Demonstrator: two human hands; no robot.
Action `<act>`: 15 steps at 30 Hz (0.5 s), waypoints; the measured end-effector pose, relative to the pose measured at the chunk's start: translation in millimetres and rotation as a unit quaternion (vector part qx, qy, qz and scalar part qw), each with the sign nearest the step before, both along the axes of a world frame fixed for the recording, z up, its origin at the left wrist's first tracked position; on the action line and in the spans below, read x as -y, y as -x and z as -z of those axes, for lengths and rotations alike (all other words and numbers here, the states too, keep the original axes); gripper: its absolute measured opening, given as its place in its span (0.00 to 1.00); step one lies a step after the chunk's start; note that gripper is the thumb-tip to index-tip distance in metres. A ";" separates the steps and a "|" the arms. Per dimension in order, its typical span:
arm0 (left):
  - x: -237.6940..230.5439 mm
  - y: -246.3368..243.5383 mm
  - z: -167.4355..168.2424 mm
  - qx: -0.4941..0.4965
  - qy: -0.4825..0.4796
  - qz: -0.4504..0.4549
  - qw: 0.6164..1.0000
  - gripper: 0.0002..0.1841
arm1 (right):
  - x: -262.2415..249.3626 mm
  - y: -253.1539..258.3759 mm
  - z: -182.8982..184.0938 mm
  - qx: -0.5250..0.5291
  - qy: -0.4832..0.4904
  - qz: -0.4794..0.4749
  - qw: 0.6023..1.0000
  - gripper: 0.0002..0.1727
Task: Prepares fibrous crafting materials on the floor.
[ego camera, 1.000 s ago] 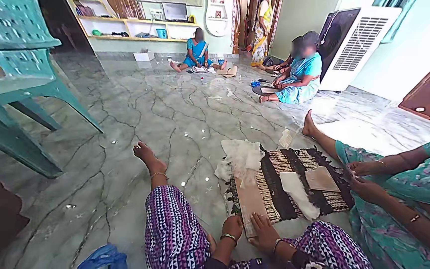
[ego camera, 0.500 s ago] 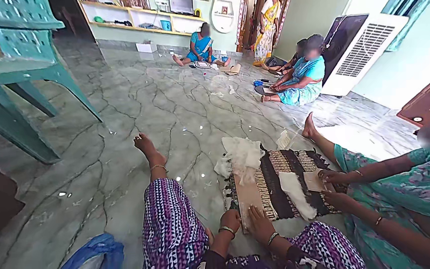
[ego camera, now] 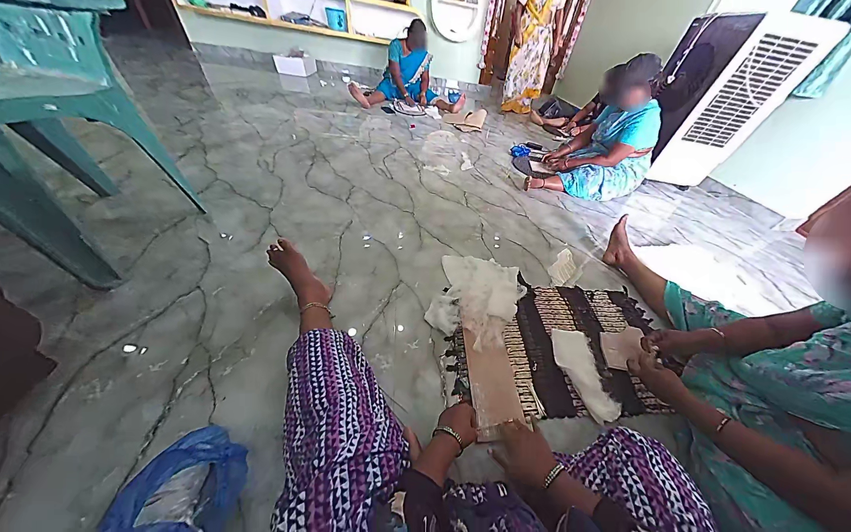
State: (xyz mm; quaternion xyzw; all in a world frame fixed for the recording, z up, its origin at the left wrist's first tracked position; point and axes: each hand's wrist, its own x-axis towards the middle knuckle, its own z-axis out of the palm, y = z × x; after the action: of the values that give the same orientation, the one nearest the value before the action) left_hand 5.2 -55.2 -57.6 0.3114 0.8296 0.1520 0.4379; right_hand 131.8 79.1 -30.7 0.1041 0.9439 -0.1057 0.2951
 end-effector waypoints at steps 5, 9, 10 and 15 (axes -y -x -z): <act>4.0 -2.9 -18.7 -0.014 -0.022 -0.074 0.997 0.19 | -0.8 20.8 14.9 -0.051 0.004 -0.005 0.999 0.45; 6.8 -4.8 -28.3 0.003 -0.007 -0.067 0.998 0.20 | 3.0 17.2 35.9 -0.034 0.003 -0.011 0.999 0.53; 7.0 -3.6 -23.8 0.005 -0.005 -0.058 0.998 0.19 | 6.0 13.9 33.9 -0.026 0.003 -0.010 1.000 0.55; 1.5 0.3 -5.6 0.002 0.006 0.006 1.000 0.19 | 0.8 -7.2 36.8 0.012 0.002 -0.035 0.999 0.57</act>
State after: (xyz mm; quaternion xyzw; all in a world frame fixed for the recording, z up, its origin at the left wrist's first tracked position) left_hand 4.9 -56.7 -51.9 0.3137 0.8276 0.1453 0.4423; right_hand 138.9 78.3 -67.4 0.0722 0.9432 -0.0959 0.3099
